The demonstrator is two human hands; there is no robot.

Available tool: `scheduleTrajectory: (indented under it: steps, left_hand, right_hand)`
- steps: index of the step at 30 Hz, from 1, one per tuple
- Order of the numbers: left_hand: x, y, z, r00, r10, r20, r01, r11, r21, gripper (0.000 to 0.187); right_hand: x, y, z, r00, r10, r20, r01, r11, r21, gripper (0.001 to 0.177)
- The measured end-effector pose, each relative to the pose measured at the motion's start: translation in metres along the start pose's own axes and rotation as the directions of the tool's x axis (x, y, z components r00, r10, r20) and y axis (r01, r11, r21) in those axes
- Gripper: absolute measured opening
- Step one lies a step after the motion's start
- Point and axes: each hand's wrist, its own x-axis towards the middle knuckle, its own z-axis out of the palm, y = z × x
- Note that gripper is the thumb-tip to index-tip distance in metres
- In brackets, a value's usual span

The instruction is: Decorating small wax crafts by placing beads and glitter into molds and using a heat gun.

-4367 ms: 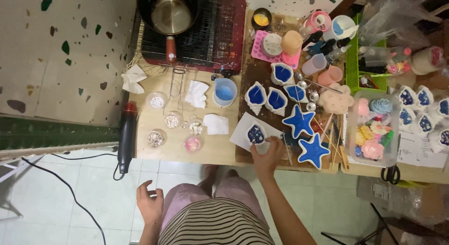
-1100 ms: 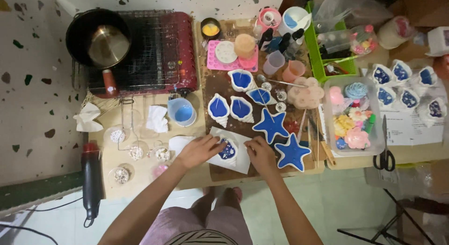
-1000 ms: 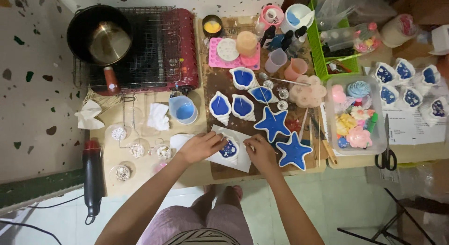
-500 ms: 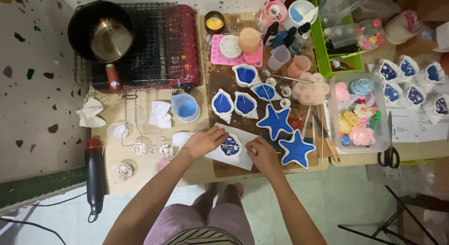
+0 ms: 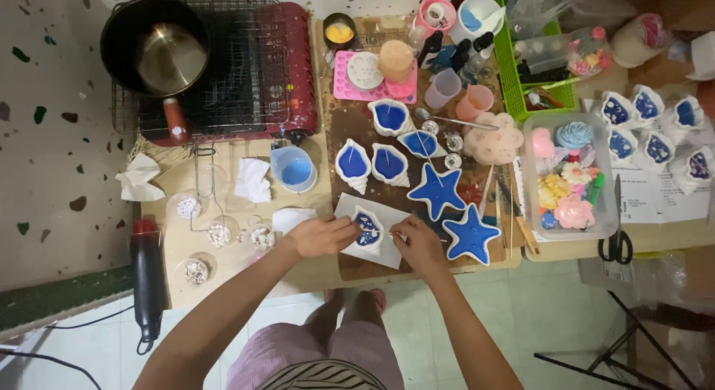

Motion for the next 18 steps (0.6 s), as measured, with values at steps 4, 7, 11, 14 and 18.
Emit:
scheduleTrajectory:
  steps: [4, 7, 11, 14, 18]
  left_hand:
    - [0.0, 0.0, 0.013, 0.999, -0.051, 0.012, 0.052, 0.994, -0.091, 0.035]
    - [0.0, 0.0, 0.017, 0.989, -0.137, 0.061, 0.146, 0.97, -0.196, 0.038]
    - [-0.002, 0.006, 0.016, 0.927, -0.349, 0.135, 0.374, 0.857, -0.354, 0.041]
    - [0.0, 0.019, 0.014, 0.836, -0.53, 0.138, 0.522, 0.693, -0.498, 0.036]
    - [0.005, 0.042, 0.016, 0.593, -0.794, 0.134, 0.651, 0.374, -0.661, 0.022]
  right_hand:
    - [0.001, 0.003, 0.0, 1.0, 0.011, 0.0, -0.011, 0.999, 0.032, 0.013]
    - [0.002, 0.011, 0.002, 0.999, 0.03, 0.018, -0.031, 0.997, 0.073, 0.013]
    - [0.001, 0.028, 0.011, 0.999, 0.032, 0.015, -0.034, 0.981, 0.189, 0.014]
    - [0.0, 0.039, 0.018, 0.999, 0.051, 0.01, -0.052, 0.968, 0.247, 0.014]
    - [-0.002, 0.044, 0.022, 0.999, 0.051, 0.002, -0.05, 0.963, 0.265, 0.015]
